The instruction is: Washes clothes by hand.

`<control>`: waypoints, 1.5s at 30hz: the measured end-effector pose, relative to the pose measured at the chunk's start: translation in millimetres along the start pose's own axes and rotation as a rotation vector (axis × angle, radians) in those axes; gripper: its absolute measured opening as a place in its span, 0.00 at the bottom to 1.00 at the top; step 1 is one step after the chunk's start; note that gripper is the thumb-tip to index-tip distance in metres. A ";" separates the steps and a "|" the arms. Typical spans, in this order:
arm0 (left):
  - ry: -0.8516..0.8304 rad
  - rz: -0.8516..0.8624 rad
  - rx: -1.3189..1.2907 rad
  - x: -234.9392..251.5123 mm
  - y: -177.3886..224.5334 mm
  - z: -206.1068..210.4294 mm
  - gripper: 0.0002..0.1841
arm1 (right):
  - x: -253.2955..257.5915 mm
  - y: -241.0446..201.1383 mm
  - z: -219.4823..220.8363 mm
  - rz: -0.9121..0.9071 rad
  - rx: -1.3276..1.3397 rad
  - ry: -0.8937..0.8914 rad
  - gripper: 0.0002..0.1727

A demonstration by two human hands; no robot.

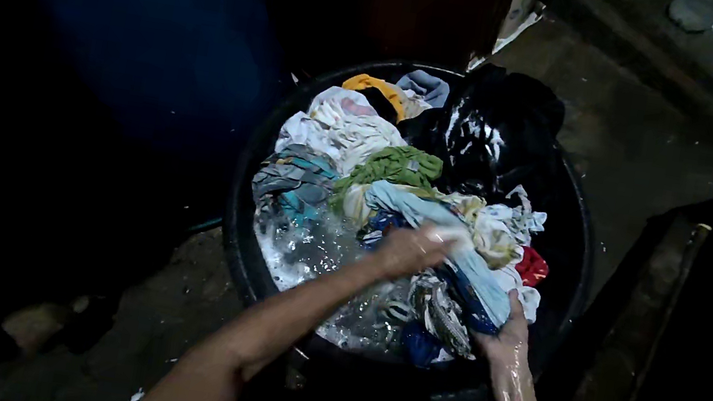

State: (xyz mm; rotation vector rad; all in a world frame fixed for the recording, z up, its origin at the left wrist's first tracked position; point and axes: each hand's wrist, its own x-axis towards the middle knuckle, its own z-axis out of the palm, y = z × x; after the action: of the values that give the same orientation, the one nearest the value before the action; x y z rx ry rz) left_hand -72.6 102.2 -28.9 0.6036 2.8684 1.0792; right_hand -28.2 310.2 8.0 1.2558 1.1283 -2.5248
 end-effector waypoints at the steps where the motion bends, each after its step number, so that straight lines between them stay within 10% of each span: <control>1: 0.074 -0.076 0.071 5.5 -27.4 -14.5 0.21 | -1.4 -2.5 -0.3 -0.021 -0.002 -0.002 0.24; 6: 0.149 -0.432 0.101 21.4 -27.2 -61.5 0.22 | 0.1 -1.8 -1.4 0.020 -0.048 0.064 0.24; 9: 0.256 -0.216 -0.105 15.4 65.4 -35.4 0.19 | 2.2 4.1 0.6 0.019 -0.125 0.070 0.21; 12: -0.113 0.011 -0.207 -0.1 133.7 14.2 0.20 | -5.5 9.1 -23.2 -0.087 -0.267 -0.087 0.18; 16: -0.062 -0.058 -0.092 17.8 46.8 0.2 0.20 | -8.7 -2.5 -7.7 0.023 -0.037 0.046 0.23; 20: 0.204 -0.486 0.140 26.0 -59.0 -90.1 0.23 | -5.1 -1.0 -6.5 -0.015 -0.031 0.125 0.24; 24: 0.309 -0.456 0.021 13.9 17.4 -94.7 0.22 | -3.9 5.4 -1.6 0.024 -0.101 0.136 0.25; 28: -0.105 -0.021 -0.153 -10.3 117.0 3.9 0.21 | -15.1 10.9 -7.7 -0.005 -0.141 0.111 0.21; 32: -0.059 -0.163 -0.054 -0.9 30.2 -24.0 0.21 | -26.9 5.2 -7.7 -0.065 -0.191 0.069 0.23; 36: 0.190 -0.569 0.100 5.3 -58.6 -99.0 0.24 | -49.8 -7.2 -21.6 -0.394 -0.672 -0.194 0.16; 41: 0.414 -0.629 -0.011 -6.1 -18.5 -120.0 0.20 | -47.2 -16.7 -30.1 -0.480 -1.633 -0.561 0.18; 45: 0.195 -0.540 0.160 -10.8 9.1 -110.0 0.27 | -62.8 -14.6 -14.7 -0.612 -1.735 -0.565 0.17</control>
State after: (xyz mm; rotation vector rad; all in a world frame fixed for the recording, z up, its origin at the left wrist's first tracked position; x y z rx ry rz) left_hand -76.0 35.2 59.4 -0.2898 3.0124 0.8628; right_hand 16.6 316.7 56.2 -0.2762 2.5640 -0.8717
